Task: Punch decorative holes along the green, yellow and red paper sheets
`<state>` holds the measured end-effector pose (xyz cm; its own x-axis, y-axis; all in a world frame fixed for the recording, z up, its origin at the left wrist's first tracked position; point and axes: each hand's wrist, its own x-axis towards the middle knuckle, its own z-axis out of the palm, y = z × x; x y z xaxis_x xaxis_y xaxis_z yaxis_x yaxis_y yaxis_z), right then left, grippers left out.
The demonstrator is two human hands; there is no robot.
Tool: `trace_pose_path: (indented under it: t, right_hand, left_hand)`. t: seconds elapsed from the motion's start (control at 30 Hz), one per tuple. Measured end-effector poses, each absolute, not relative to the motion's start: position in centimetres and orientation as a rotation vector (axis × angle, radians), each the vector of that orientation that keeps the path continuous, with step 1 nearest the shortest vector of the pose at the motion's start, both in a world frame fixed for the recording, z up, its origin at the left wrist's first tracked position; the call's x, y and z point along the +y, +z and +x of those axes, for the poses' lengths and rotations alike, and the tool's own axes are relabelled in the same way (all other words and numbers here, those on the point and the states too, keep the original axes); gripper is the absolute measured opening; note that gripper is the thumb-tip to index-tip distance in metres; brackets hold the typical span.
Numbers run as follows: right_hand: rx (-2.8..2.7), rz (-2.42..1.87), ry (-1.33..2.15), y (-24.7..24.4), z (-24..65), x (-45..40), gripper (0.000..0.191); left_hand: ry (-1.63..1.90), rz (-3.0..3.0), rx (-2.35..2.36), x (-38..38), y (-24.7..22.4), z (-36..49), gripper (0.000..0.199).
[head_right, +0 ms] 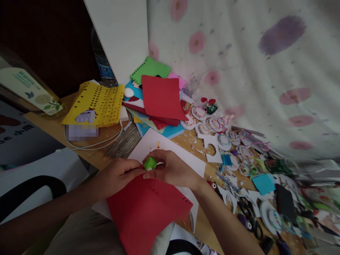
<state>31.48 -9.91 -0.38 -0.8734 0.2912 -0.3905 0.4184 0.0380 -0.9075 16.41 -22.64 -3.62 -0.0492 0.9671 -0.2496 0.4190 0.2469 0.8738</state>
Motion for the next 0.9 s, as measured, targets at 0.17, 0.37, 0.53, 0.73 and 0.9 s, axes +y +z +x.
trace_pose_path:
  t: [0.17,0.37,0.53,0.73,0.9]
  right_hand:
    - [2.277,0.786,-1.905,-1.1,31.4,-10.1,0.022]
    - [2.332,0.820,-1.873,-1.2,31.4,-9.9,0.019]
    - [2.383,0.829,-1.841,-1.0,30.9,-9.8,0.021]
    - [2.489,0.864,-1.738,-1.3,30.1,-9.9,0.012]
    - [2.473,0.862,-1.720,-1.6,29.9,-9.8,0.013]
  left_hand:
    - [0.833,1.291,1.564,-22.5,-4.3,16.2,0.034]
    - [0.791,1.284,1.572,-22.6,-3.7,15.8,0.031]
    - [0.983,1.247,1.436,-21.8,-3.3,15.9,0.087]
    - [1.211,1.127,1.349,-20.6,-4.0,17.0,0.039]
    - [1.225,1.126,1.329,-20.8,-4.8,17.0,0.039]
